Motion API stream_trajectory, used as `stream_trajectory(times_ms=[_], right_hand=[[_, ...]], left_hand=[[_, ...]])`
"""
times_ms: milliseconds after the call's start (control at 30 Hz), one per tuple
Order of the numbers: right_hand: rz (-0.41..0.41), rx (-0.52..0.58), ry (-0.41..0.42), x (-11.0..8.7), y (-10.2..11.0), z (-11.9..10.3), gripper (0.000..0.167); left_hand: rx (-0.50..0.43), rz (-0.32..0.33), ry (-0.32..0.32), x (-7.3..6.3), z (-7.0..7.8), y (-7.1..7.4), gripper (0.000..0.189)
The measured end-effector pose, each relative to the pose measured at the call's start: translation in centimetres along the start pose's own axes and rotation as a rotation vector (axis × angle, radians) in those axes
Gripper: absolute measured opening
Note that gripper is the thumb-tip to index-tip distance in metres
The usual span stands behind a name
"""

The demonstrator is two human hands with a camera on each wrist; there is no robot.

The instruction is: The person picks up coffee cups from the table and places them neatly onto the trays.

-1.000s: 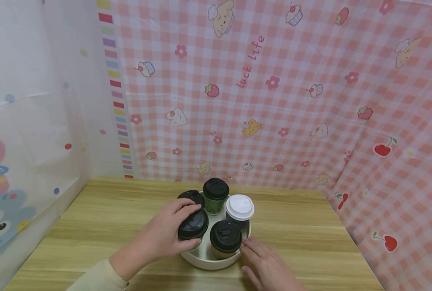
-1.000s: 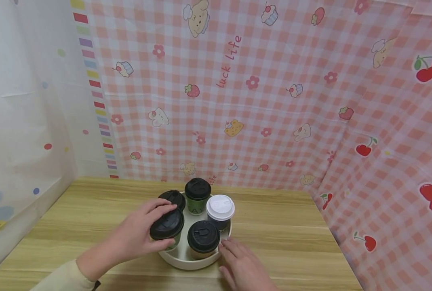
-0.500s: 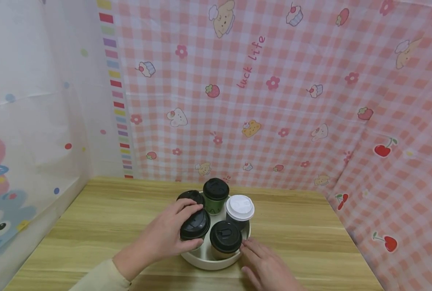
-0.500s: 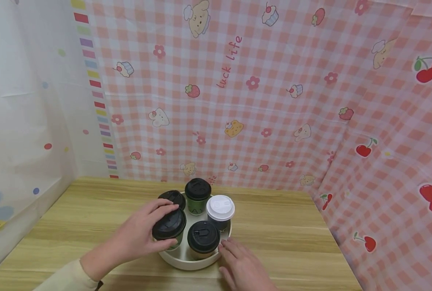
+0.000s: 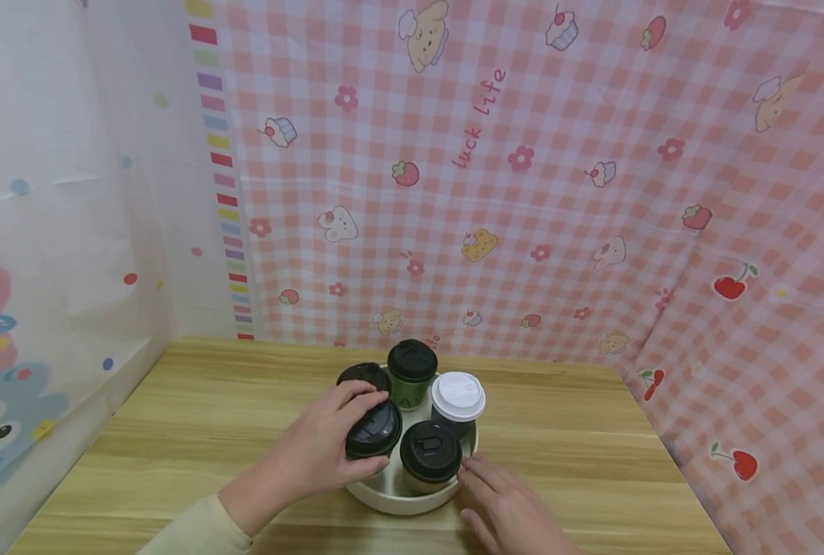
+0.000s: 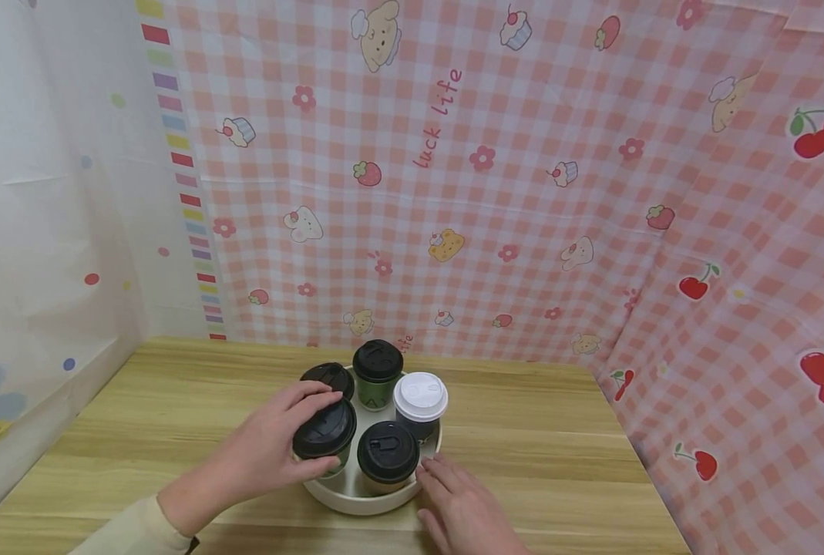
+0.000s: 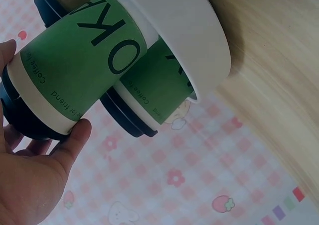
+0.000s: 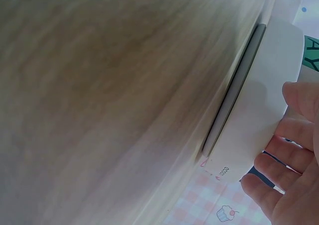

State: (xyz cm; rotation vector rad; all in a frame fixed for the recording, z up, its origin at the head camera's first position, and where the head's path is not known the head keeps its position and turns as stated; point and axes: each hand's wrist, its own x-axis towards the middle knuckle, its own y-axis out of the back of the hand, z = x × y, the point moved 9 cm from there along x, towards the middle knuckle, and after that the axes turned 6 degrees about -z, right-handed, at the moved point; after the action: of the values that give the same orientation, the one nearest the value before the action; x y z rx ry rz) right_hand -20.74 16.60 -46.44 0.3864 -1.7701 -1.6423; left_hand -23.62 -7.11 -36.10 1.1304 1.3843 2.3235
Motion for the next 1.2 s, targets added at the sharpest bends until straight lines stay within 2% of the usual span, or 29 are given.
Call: stream_trajectory(times_ms=[600,867,1200], right_hand=[[-0.013,0.010,-0.006,0.0,-0.2,0.1,0.054],[0.008,-0.003,0.005,0.0,0.0,0.0,0.055],[-0.058,0.035,-0.035,0.1,-0.3,0.1,0.053]], left_hand=[[0.002,-0.011,0.022,-0.2,-0.6,-1.1,0.079],[0.008,-0.015,0.027,-0.2,-0.7,-1.5,0.078],[0.015,-0.036,0.046,-0.2,-0.8,-2.0,0.078]])
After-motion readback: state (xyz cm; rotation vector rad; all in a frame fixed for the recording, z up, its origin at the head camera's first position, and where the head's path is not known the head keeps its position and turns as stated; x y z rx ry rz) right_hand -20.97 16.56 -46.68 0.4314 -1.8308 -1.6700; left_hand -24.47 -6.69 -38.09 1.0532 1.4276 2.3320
